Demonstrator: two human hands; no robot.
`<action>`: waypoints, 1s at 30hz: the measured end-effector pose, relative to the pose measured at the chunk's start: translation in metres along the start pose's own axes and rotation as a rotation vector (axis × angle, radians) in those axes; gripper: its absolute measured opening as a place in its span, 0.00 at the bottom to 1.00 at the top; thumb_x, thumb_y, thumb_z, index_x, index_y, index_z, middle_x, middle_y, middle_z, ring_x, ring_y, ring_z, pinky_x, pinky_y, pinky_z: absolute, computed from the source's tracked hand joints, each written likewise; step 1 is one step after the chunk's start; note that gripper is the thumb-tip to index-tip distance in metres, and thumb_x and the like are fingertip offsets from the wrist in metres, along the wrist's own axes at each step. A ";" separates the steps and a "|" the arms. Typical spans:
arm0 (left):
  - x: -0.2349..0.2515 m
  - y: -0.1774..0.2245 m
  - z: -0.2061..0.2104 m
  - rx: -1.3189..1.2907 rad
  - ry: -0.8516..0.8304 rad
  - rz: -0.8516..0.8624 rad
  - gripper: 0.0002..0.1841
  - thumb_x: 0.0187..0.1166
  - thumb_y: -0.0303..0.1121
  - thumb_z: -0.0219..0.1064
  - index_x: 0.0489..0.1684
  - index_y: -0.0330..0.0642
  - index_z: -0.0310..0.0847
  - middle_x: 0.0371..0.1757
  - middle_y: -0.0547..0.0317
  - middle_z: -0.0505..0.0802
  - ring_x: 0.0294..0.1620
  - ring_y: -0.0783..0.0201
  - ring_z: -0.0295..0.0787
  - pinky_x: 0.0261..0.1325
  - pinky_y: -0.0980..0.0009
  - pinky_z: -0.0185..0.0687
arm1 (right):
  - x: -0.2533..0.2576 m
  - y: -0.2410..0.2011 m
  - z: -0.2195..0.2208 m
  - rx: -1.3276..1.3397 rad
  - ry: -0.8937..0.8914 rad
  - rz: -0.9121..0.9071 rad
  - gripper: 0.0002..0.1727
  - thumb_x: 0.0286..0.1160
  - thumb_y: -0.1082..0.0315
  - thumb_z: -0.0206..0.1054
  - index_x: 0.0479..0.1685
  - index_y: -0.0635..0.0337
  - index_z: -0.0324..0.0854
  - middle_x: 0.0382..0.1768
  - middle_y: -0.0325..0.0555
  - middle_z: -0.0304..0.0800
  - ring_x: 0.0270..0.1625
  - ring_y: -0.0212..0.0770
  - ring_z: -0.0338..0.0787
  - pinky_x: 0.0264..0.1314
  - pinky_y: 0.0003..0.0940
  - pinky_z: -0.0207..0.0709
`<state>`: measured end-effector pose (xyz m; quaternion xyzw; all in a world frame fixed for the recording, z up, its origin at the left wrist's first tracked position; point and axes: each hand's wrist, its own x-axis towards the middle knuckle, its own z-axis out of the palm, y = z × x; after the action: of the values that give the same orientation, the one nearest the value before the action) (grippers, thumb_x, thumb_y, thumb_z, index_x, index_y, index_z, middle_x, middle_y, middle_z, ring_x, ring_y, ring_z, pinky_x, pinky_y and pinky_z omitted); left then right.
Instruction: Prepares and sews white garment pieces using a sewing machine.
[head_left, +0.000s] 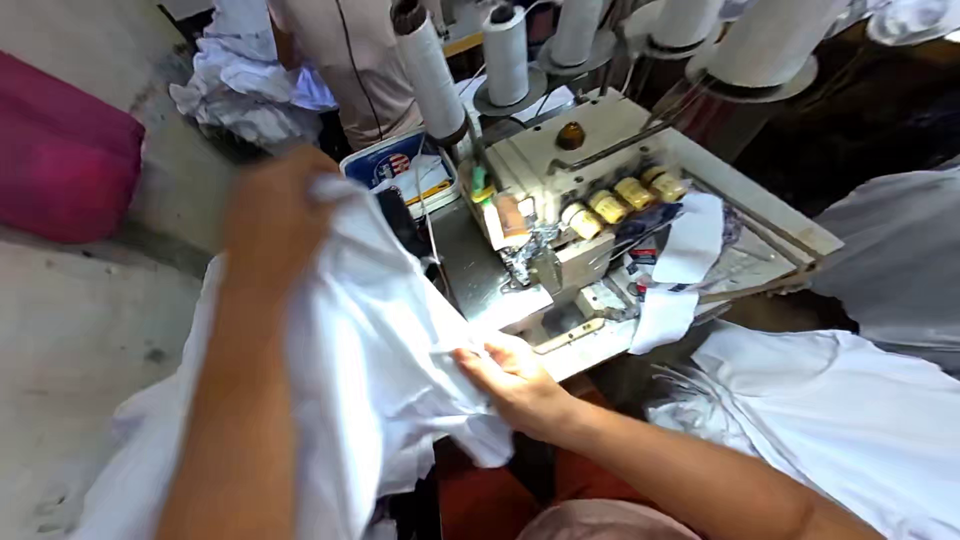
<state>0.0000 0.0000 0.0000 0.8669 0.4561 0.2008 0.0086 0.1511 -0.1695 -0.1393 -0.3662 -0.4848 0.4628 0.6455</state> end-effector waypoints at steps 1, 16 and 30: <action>0.002 0.002 0.033 -0.036 -0.063 0.033 0.16 0.81 0.32 0.70 0.58 0.28 0.84 0.52 0.23 0.89 0.57 0.21 0.85 0.57 0.21 0.72 | -0.015 0.009 -0.019 -0.036 0.095 0.081 0.11 0.86 0.74 0.53 0.43 0.67 0.83 0.34 0.31 0.86 0.39 0.16 0.84 0.50 0.17 0.81; -0.001 0.044 0.150 -0.155 -0.375 -0.216 0.18 0.82 0.43 0.71 0.48 0.32 0.83 0.38 0.37 0.89 0.44 0.37 0.87 0.49 0.34 0.76 | -0.078 0.045 -0.087 -0.004 0.366 0.291 0.11 0.87 0.74 0.53 0.45 0.63 0.83 0.36 0.28 0.89 0.41 0.16 0.88 0.52 0.17 0.83; 0.015 0.072 0.168 -0.018 -0.244 -0.242 0.21 0.82 0.38 0.66 0.64 0.27 0.81 0.58 0.28 0.90 0.64 0.31 0.87 0.63 0.32 0.75 | -0.061 0.057 -0.091 -0.090 0.433 0.188 0.10 0.85 0.77 0.54 0.46 0.71 0.82 0.38 0.33 0.89 0.44 0.15 0.86 0.56 0.15 0.80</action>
<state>0.1241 -0.0015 -0.1347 0.8237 0.5507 0.0955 0.0960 0.2190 -0.2123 -0.2333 -0.5288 -0.3191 0.4094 0.6715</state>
